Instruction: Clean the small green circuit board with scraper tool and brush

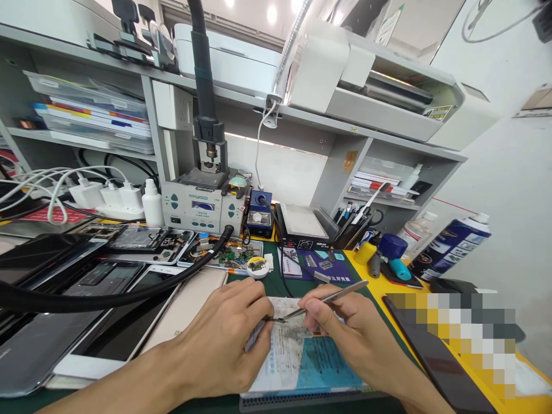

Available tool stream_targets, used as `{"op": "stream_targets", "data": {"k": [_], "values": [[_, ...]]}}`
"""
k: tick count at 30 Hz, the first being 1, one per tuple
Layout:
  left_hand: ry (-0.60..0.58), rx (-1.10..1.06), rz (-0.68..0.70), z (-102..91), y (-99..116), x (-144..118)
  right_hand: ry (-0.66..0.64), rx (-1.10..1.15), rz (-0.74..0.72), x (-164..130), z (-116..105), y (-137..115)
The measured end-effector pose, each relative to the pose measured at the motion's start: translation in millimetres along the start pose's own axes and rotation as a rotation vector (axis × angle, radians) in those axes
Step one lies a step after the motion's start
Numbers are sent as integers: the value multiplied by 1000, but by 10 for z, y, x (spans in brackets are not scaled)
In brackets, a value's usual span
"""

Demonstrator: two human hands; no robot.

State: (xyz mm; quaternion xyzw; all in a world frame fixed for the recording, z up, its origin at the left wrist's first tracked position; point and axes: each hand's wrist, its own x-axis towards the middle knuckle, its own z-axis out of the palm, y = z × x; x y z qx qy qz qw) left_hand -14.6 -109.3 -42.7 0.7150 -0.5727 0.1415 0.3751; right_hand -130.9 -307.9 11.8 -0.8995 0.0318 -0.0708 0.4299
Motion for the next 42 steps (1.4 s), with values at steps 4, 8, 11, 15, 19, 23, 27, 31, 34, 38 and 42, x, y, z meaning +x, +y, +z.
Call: {"op": "stream_targets", "data": {"k": [4, 8, 11, 15, 19, 23, 27, 31, 34, 38, 42], "values": [[1, -1, -6, -3, -1, -7, 2, -2, -8, -1, -11, -8], [1, 1, -5, 7, -7, -19, -2, -2, -13, 14, -12, -6], [-6, -3, -11, 14, -6, -20, -2, -5, -7, 13, -16, 5], [3, -9, -3, 8, 7, -15, 13, -9, -19, -2, -23, 5], [-1, 0, -3, 0, 11, -15, 29, -8, -31, -7, -19, -6], [-9, 10, -7, 3, 3, -17, 42, 23, -18, -16, -15, -4], [-16, -4, -13, 0, 1, -13, 41, 50, -10, -28, -20, 12], [-28, -26, -28, -2, 2, -22, 50, 54, -1, -22, -24, 42], [-38, -32, -30, 1, -2, -24, 50, 52, 9, -15, -26, 61], [-48, -35, -26, -2, -4, -14, 55, 20, -2, -14, -40, 44], [-69, -47, -36, -9, -5, 1, 45, -56, -6, -16, -67, 5]]}}
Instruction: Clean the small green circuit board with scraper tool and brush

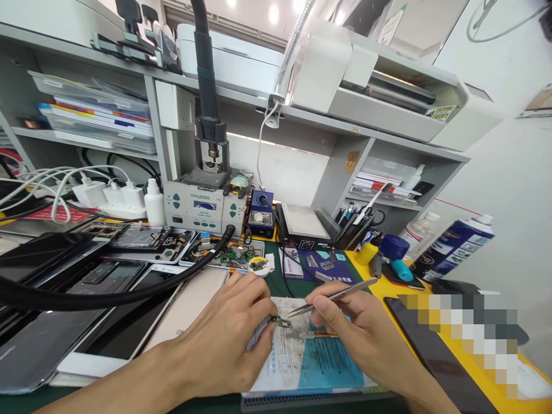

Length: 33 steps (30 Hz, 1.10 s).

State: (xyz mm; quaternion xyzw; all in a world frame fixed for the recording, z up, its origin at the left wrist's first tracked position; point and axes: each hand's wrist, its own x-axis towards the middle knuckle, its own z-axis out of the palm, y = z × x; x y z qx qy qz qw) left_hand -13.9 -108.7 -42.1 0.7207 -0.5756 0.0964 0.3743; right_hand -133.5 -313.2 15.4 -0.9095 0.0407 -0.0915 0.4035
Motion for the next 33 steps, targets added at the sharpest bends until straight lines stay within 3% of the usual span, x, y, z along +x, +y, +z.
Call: {"op": "stream_targets", "data": {"k": [12, 20, 33], "values": [[-28, -19, -46, -5, 11, -14, -74, -119, -24, 14, -11, -73], [-24, -22, -60, 1, 6, -27, -11, -142, -114, 22, 8, -66], [42, -24, -38, 28, 24, -28, 62, 153, 47, 40, 28, 11]]}}
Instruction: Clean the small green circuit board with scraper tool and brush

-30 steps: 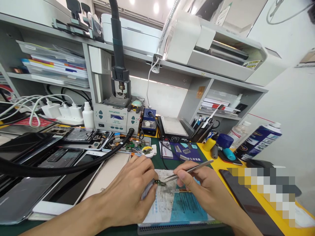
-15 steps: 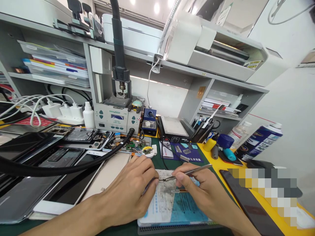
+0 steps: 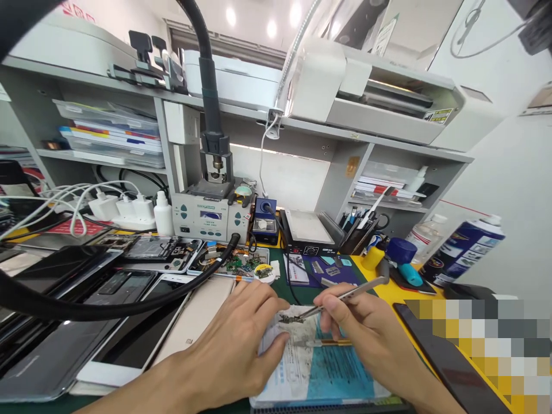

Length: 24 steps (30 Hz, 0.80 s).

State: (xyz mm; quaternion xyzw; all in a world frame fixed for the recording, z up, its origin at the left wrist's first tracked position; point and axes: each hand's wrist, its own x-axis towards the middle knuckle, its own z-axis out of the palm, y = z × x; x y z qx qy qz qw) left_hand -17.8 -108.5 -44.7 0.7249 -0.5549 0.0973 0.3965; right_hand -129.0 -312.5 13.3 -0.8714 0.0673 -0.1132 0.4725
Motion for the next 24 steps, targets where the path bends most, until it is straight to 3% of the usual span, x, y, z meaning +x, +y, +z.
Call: {"op": "stream_targets", "data": {"k": [12, 24], "values": [[133, 151, 201, 23, 19, 55, -55, 248, 91, 82, 15, -47], [133, 209, 255, 38, -2, 33, -81, 299, 97, 112, 22, -34]]}}
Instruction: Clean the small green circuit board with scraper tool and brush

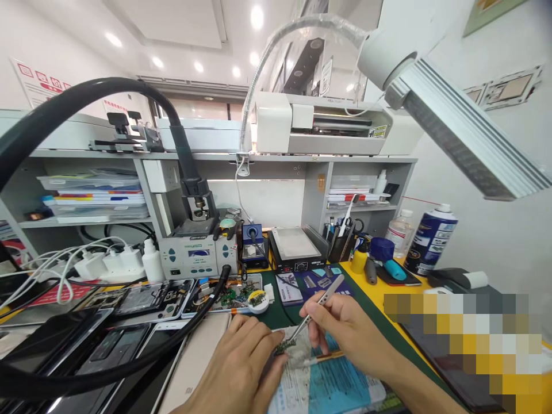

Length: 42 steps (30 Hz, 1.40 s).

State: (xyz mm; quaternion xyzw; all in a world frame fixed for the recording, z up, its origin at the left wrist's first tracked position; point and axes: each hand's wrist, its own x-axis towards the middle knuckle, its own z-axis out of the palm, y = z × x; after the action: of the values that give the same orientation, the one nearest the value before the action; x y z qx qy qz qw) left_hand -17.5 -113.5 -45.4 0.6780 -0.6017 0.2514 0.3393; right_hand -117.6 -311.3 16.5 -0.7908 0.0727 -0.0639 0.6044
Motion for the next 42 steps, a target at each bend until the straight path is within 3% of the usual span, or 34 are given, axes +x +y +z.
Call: {"op": "stream_targets", "data": {"k": [22, 34, 42], "values": [[28, -21, -17, 13, 2, -4, 87, 72, 52, 61, -15, 19], [9, -10, -72, -37, 20, 5, 123, -106, -192, -68, -15, 143], [46, 24, -98, -12, 27, 12, 203, -276, -472, -67, 45, 206]]}}
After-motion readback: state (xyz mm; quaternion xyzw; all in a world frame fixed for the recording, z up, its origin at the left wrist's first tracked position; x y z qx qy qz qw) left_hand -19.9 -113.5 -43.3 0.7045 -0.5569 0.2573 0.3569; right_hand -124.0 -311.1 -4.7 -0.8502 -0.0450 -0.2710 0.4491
